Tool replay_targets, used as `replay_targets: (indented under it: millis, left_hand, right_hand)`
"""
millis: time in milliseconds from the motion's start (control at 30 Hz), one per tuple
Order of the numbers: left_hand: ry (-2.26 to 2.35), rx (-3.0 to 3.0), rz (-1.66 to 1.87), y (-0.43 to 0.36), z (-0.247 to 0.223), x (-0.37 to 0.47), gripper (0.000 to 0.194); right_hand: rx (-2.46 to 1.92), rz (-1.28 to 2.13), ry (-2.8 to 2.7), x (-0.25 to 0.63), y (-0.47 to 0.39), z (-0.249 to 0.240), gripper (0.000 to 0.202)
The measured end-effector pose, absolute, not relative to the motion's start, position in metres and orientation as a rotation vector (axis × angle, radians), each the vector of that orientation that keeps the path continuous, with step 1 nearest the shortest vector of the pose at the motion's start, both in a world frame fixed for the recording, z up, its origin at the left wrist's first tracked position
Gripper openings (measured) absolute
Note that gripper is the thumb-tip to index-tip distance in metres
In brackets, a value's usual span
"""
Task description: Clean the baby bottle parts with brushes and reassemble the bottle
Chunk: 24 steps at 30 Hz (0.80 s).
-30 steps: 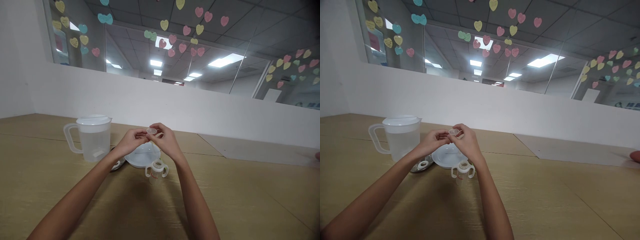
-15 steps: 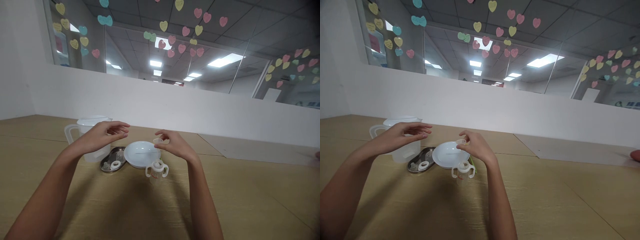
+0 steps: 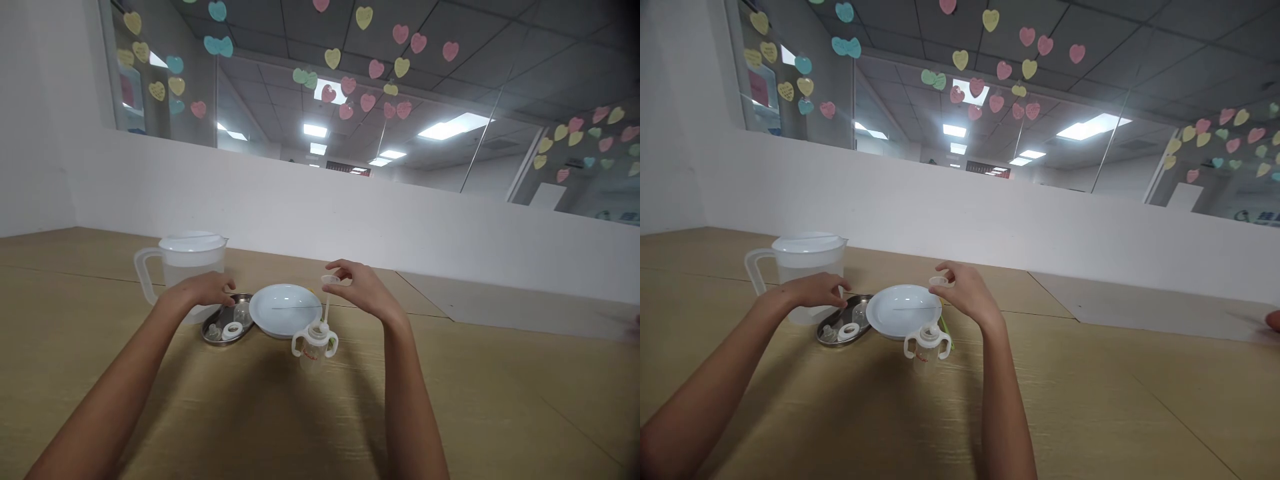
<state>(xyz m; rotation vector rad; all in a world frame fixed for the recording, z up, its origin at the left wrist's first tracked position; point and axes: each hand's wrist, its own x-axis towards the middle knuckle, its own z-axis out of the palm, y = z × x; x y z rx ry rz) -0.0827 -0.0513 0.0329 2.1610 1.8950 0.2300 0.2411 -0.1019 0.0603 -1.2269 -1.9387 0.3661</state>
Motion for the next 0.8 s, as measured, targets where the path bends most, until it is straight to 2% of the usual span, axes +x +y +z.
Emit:
replay_targets:
  millis: [133, 333, 600, 800]
  left_hand:
    - [1.974, 2.187, 0.1, -0.034, 0.018, -0.087, 0.052]
    - [1.996, 2.206, -0.142, -0.028, 0.008, -0.085, 0.019]
    - [1.98, 2.143, -0.213, -0.029, 0.005, -0.081, 0.016]
    - [1.953, 2.169, -0.126, -0.031, 0.003, -0.081, 0.013]
  right_hand:
    - [-1.258, 0.372, -1.944, 0.243, -0.097, 0.058, 0.035]
    - [-1.272, 0.34, -1.933, 0.243, -0.093, 0.057, 0.035]
    - [-1.304, 0.321, -1.972, 0.241, -0.092, 0.059, 0.038]
    - [-1.296, 0.327, -1.978, 0.239, -0.095, 0.06, 0.038]
